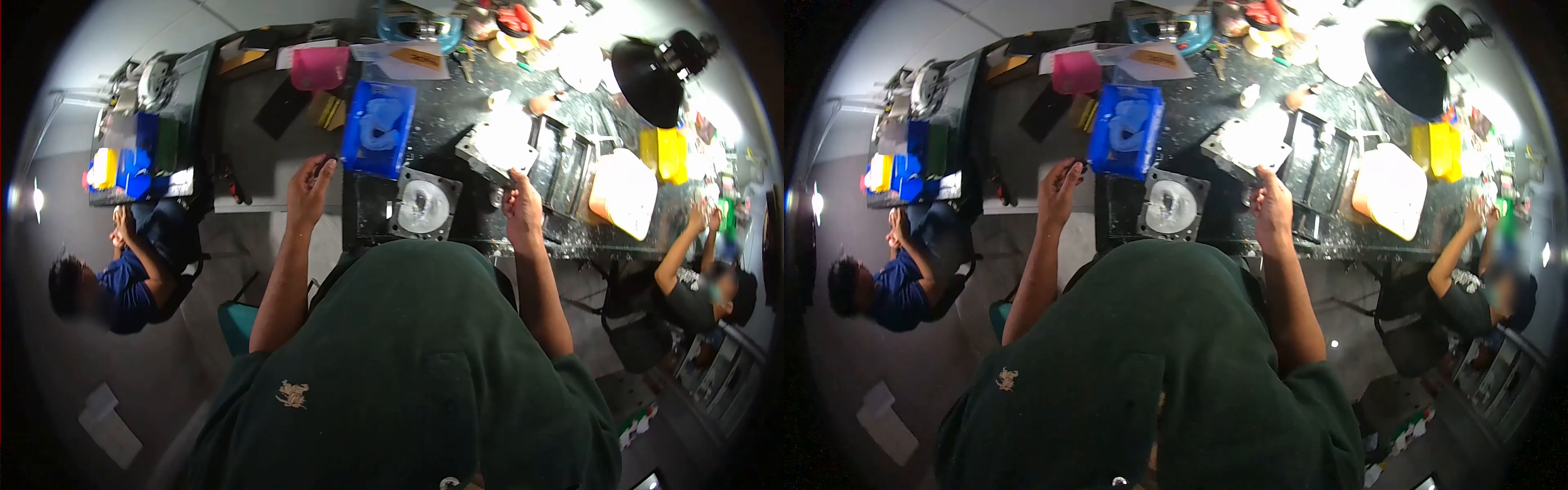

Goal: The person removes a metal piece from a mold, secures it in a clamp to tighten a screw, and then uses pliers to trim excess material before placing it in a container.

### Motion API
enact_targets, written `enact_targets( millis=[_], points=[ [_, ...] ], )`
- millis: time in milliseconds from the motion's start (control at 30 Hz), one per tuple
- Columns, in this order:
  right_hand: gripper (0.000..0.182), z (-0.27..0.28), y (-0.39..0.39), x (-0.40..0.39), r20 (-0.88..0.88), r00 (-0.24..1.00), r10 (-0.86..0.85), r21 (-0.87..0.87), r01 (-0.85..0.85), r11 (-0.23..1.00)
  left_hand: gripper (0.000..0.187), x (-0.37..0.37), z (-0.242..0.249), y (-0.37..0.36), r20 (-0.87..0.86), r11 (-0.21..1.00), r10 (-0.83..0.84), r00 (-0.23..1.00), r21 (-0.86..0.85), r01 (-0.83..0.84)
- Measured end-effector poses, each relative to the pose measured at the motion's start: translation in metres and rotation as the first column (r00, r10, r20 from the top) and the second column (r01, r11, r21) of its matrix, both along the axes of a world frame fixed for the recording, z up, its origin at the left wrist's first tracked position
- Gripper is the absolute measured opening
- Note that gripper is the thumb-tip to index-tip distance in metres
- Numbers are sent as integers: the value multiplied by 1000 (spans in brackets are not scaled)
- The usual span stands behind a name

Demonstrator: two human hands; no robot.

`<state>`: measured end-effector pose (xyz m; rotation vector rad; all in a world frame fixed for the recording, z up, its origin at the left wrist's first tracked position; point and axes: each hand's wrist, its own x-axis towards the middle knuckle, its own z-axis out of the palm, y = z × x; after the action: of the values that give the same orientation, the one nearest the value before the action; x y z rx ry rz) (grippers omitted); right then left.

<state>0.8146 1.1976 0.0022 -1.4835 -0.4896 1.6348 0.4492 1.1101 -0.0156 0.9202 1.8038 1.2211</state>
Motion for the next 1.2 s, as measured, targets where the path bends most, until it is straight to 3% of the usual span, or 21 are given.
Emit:
enact_targets(
  millis=[233, 333, 467, 533, 633, 733, 933, 967, 1000, 1033, 1067, 1100, 1133, 1200],
  points=[
    [23, -9, 5, -8, -31, 996, 81, 22, -80, 997, 32, -28, -26, -47, 29, 990, 126, 992, -74, -123],
    [24, -24, 9, -4, -116, 989, 91, 13, -90, 996, 33, -38, -44, -65, 37, 982, 61, 997, -183, -53],
    [23, -27, 10, -6, -62, 994, 87, -31, -89, 996, 32, -39, -54, -81, 41, 964, 80, 996, -256, -67],
    [24, -30, 9, -4, -40, 978, 207, -56, -209, 976, 33, -43, -63, -88, 50, 960, 64, 997, -276, -47],
    [25, -24, 6, -10, -18, 978, 206, -56, -207, 977, 35, -50, -81, -99, 85, 945, 82, 993, -322, -51],
    [25, -25, 6, -10, -46, 976, 212, -54, -215, 975, 41, -62, -95, -116, 185, 874, 95, 978, -485, 6],
    [22, -33, 2, -17, -63, 990, 128, -85, -133, 987, 37, -99, -147, -171, 367, 823, 194, 910, -565, 52],
    [24, -37, 1, -16, -86, 988, 129, -85, -136, 987, 40, -98, -131, -170, 326, 800, 120, 938, -591, 103],
    [25, -40, -2, -17, -84, 989, 123, -78, -129, 989, 41, -115, -165, -193, 244, 883, -153, 958, -402, 243],
    [27, -40, -2, -19, -89, 988, 128, -70, -135, 988, 43, -141, -241, -214, 450, 860, 118, 885, -492, 136],
    [27, -34, -5, -23, -101, 991, 92, -75, -99, 992, 42, -166, -259, -218, 218, 727, -288, 933, -585, 361],
    [27, -26, -8, -26, -116, 991, 62, -77, -71, 995, 41, -188, -300, -233, -248, 558, -810, 532, -605, 567],
    [27, -26, -11, -27, -139, 989, 51, -50, -59, 997, 41, -190, -300, -209, -258, 549, -823, 506, -591, 592],
    [26, -24, -21, -24, -156, 986, 63, -2, -64, 998, 40, -181, -293, -165, -165, 593, -768, 619, -547, 591]
  ],
)
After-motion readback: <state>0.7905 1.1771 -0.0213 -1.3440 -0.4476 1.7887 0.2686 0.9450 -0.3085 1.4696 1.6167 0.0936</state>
